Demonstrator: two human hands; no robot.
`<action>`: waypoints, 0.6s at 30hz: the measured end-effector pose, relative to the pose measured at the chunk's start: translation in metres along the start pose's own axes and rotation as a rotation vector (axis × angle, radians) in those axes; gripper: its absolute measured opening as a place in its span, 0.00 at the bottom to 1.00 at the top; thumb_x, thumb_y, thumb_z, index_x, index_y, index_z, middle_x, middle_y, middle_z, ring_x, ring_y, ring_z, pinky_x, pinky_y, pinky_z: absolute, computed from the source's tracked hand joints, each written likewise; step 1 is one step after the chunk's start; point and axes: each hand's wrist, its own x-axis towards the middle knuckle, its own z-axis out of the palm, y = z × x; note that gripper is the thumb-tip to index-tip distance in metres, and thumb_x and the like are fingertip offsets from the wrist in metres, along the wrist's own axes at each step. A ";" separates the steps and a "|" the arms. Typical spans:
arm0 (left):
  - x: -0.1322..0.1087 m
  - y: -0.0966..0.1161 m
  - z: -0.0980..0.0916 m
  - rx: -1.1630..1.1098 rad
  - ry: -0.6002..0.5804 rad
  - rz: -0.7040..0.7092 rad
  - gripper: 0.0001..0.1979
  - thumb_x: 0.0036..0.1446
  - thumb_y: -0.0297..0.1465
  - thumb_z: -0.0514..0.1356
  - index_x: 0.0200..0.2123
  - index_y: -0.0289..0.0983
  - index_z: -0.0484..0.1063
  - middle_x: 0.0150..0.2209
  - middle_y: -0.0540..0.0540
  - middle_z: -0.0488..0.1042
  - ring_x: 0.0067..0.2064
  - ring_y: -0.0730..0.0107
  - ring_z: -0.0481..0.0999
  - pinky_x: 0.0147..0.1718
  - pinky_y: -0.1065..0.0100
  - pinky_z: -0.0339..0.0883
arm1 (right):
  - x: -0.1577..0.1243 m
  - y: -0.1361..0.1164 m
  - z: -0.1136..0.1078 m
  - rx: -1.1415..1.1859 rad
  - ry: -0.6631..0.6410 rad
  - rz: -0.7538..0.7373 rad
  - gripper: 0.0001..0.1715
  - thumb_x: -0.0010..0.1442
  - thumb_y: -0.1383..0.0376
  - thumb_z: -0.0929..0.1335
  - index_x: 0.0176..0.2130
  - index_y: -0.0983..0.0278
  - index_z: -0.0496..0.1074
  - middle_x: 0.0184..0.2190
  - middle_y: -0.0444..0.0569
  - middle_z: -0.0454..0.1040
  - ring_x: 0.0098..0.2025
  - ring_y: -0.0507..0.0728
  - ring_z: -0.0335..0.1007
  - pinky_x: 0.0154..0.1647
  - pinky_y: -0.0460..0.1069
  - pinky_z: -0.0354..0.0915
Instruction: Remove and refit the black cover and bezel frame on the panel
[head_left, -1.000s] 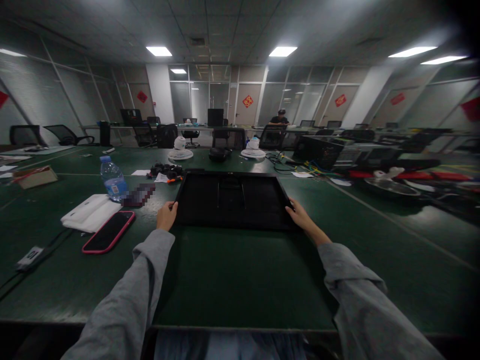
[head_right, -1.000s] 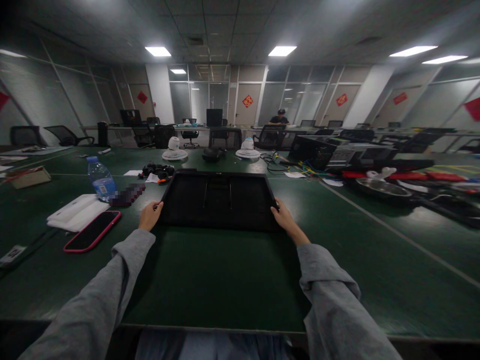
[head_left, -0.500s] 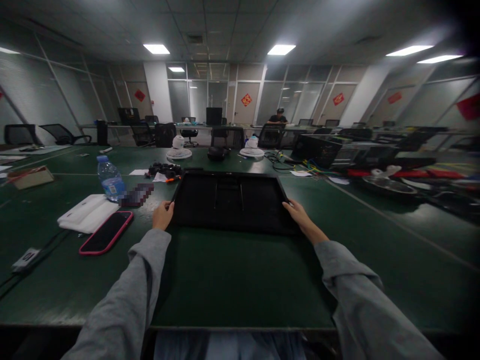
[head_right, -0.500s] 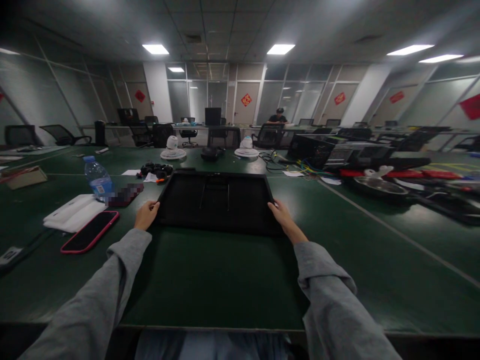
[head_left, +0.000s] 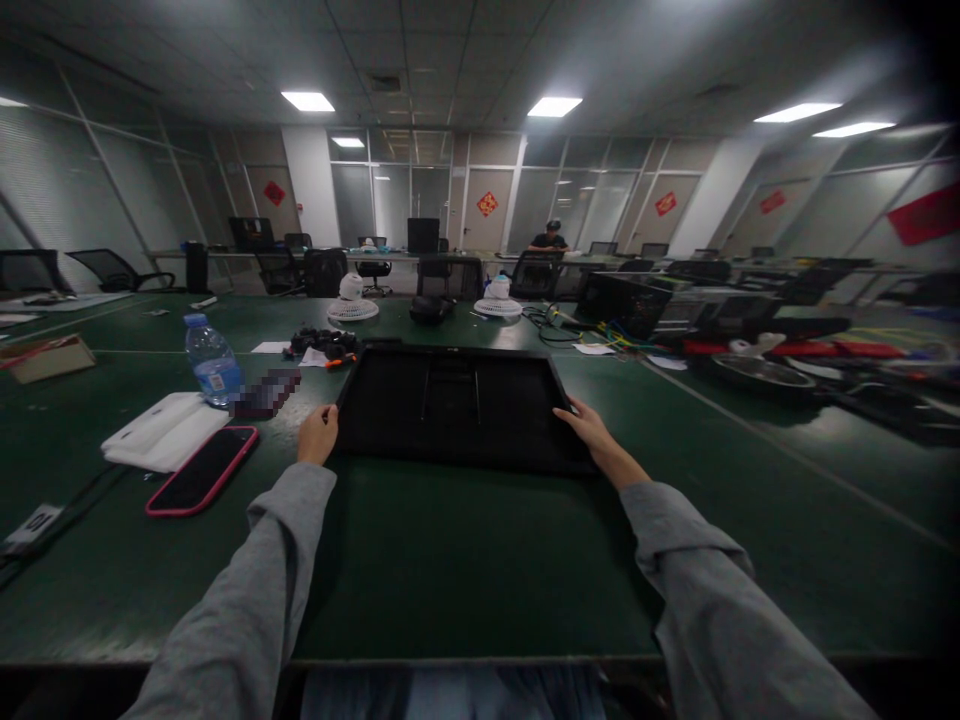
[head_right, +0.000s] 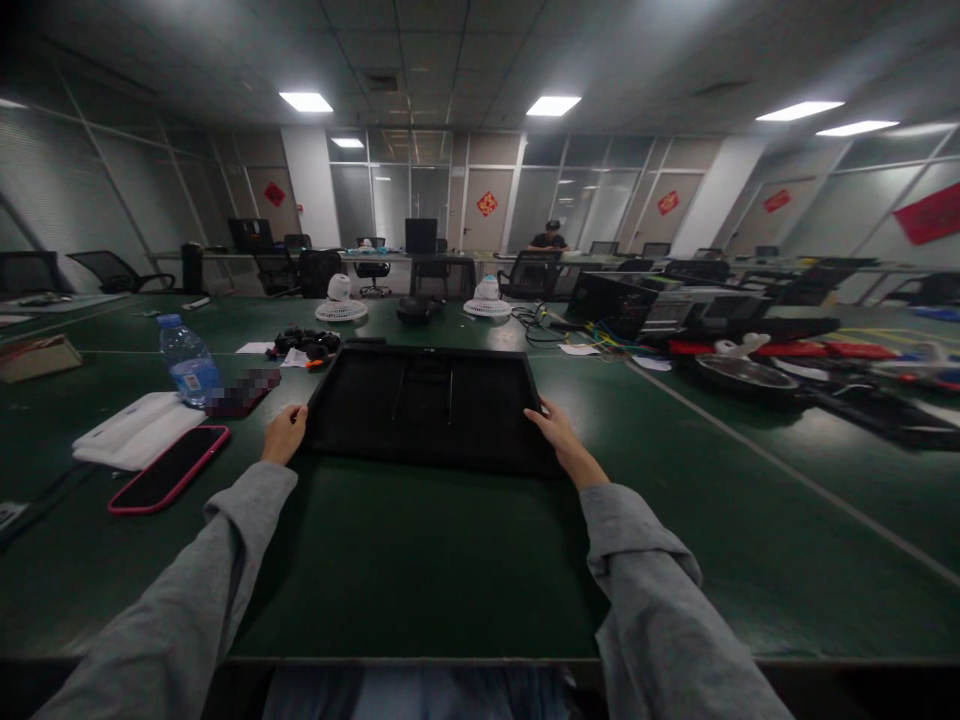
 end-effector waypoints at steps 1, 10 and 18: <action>0.000 0.000 0.000 -0.001 0.001 0.000 0.20 0.68 0.37 0.49 0.50 0.35 0.76 0.49 0.37 0.79 0.51 0.56 0.77 0.51 0.61 0.67 | 0.002 0.002 0.000 -0.005 0.009 -0.023 0.40 0.53 0.60 0.73 0.64 0.59 0.66 0.41 0.49 0.81 0.40 0.61 0.80 0.45 0.58 0.77; 0.002 -0.001 0.002 0.000 0.008 0.015 0.20 0.68 0.36 0.48 0.51 0.34 0.75 0.51 0.37 0.78 0.51 0.56 0.77 0.52 0.61 0.67 | 0.004 0.003 0.004 -0.008 0.051 -0.084 0.38 0.51 0.63 0.71 0.61 0.60 0.69 0.38 0.47 0.81 0.39 0.61 0.80 0.48 0.60 0.76; 0.002 -0.001 0.003 -0.044 0.008 0.003 0.19 0.67 0.36 0.49 0.50 0.35 0.75 0.50 0.38 0.79 0.49 0.60 0.78 0.52 0.62 0.67 | -0.006 -0.015 0.000 -0.061 0.160 -0.100 0.37 0.52 0.62 0.70 0.61 0.61 0.70 0.32 0.49 0.80 0.36 0.63 0.80 0.43 0.60 0.77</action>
